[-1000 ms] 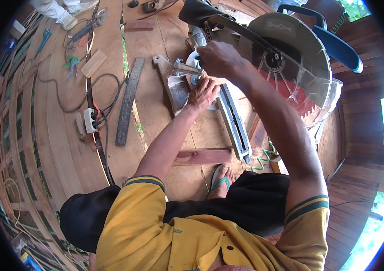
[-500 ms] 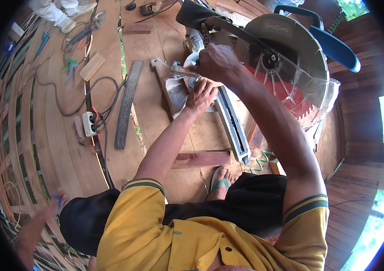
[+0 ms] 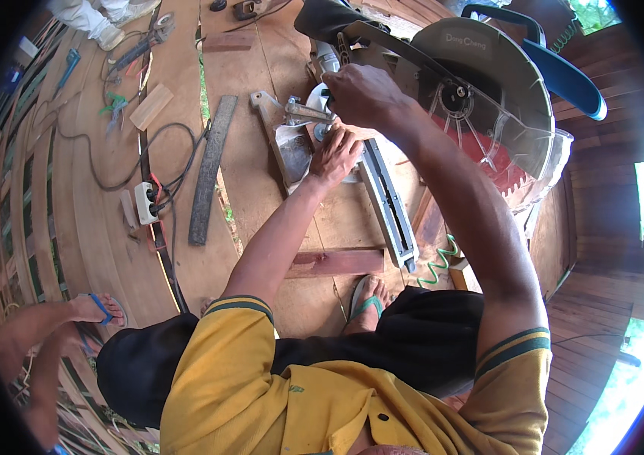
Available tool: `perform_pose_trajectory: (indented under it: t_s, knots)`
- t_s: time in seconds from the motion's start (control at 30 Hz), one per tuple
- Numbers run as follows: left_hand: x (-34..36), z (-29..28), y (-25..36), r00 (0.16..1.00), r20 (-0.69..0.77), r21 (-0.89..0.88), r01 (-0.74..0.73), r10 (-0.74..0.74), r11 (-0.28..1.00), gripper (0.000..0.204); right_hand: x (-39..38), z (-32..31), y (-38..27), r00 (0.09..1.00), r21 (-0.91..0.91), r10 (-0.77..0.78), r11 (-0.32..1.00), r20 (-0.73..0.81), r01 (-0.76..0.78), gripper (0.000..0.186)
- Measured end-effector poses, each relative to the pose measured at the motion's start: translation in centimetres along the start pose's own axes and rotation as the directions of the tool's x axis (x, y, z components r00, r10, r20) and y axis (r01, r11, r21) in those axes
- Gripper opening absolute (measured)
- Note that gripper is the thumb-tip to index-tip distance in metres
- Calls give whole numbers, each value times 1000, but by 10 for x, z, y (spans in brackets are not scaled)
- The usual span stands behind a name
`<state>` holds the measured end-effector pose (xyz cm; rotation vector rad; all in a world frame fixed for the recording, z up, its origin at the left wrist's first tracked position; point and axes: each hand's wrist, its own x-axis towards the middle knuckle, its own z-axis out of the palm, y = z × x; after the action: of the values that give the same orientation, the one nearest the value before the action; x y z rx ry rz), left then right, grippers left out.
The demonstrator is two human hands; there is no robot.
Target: The person uses a miter saw to cut small wooden pieces. They position each piece under the saw, lower the blade to cut, then remove and set aside the cut pieces. The person repeats this process for several pieces.
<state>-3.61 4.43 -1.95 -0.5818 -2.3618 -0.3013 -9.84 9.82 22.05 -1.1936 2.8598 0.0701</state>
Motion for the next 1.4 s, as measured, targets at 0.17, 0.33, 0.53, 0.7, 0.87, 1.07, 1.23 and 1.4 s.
perform_pose_trajectory:
  t_s: [0.17,0.33,0.53,0.7,0.87,1.07,1.23,1.4]
  knots:
    - [-11,1,-5,998,48,14,27,-28,1000,15,-1,-20,-22,983,34,117,992,143,-123,39]
    - [0,-2,1,1000,20,39,2,-3,999,15,0,7,3,1000,5,5,1000,-23,-5,44]
    - [-7,-1,-4,999,16,4,33,-33,999,15,0,-16,-19,986,-2,94,995,141,-95,33]
    - [1,-5,0,1000,-1,20,25,-25,1000,16,-2,9,-2,1000,20,11,1000,-11,-11,40]
    - [-2,-3,-2,998,-53,-22,36,-37,999,18,-2,6,-14,989,27,147,989,28,-148,46]
    - [-2,-5,0,996,66,-46,61,-58,997,23,-8,-14,-11,987,-25,34,999,159,-31,33]
    - [-5,-5,1,989,126,-23,75,-72,997,25,-1,9,-9,996,-55,17,998,84,-13,30]
    - [-4,-7,-3,998,-50,46,34,-32,998,26,2,4,-21,992,-99,68,993,109,-57,40]
